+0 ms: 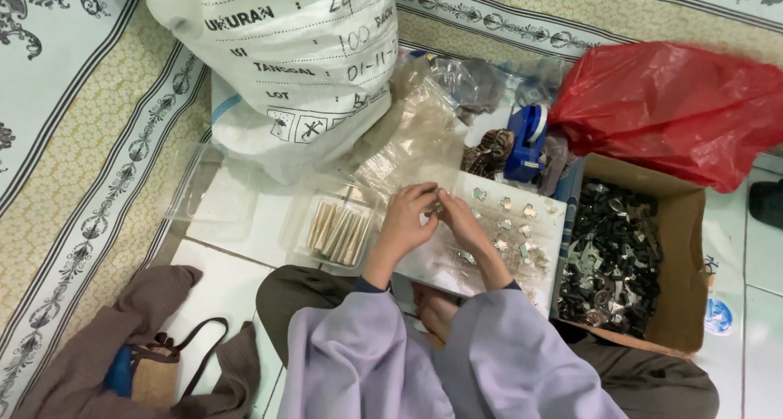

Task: The person sits on the floor and picks small metal hardware pieces from a cardboard box, placing them onto a white board. The person then gathers the pieces and places them into a small clear plastic bag, which is then sealed.

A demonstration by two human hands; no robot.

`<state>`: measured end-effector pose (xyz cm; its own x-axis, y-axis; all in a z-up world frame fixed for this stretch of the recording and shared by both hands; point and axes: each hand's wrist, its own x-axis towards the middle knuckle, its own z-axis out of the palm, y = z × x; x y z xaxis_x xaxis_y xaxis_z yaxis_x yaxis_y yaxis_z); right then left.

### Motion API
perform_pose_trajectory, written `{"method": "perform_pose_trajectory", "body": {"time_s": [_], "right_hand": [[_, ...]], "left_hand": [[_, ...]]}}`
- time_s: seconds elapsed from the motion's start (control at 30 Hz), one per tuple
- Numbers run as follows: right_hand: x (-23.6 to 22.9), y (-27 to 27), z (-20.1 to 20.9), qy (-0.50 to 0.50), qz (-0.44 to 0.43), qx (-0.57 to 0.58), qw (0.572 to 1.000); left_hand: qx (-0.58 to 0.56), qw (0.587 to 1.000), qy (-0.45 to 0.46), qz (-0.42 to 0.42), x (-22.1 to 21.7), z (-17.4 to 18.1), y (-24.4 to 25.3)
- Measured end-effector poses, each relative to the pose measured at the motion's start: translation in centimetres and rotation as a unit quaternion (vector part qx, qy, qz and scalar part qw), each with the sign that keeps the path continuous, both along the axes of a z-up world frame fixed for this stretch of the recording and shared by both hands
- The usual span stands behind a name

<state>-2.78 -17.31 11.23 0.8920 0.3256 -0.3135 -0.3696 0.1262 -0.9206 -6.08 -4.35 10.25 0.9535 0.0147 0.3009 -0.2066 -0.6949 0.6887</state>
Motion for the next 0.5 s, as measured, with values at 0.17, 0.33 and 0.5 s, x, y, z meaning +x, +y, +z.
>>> {"method": "perform_pose_trajectory", "body": {"time_s": [0.17, 0.33, 0.5], "right_hand": [[-2.5, -5.7, 6.2, -0.113, 0.139, -0.086, 0.98], [-3.5, -9.8, 5.0, -0.153, 0.076, -0.153, 0.973], [-4.4, -11.0, 6.5, -0.183, 0.048, -0.087, 0.978]], "left_hand": [[-0.102, 0.993, -0.03, -0.047, -2.6, 4.5, -2.2], [-0.125, 0.991, -0.023, -0.05, -3.7, 6.3, -5.1], [-0.181, 0.983, 0.009, -0.041, -4.4, 5.8, -8.1]]}}
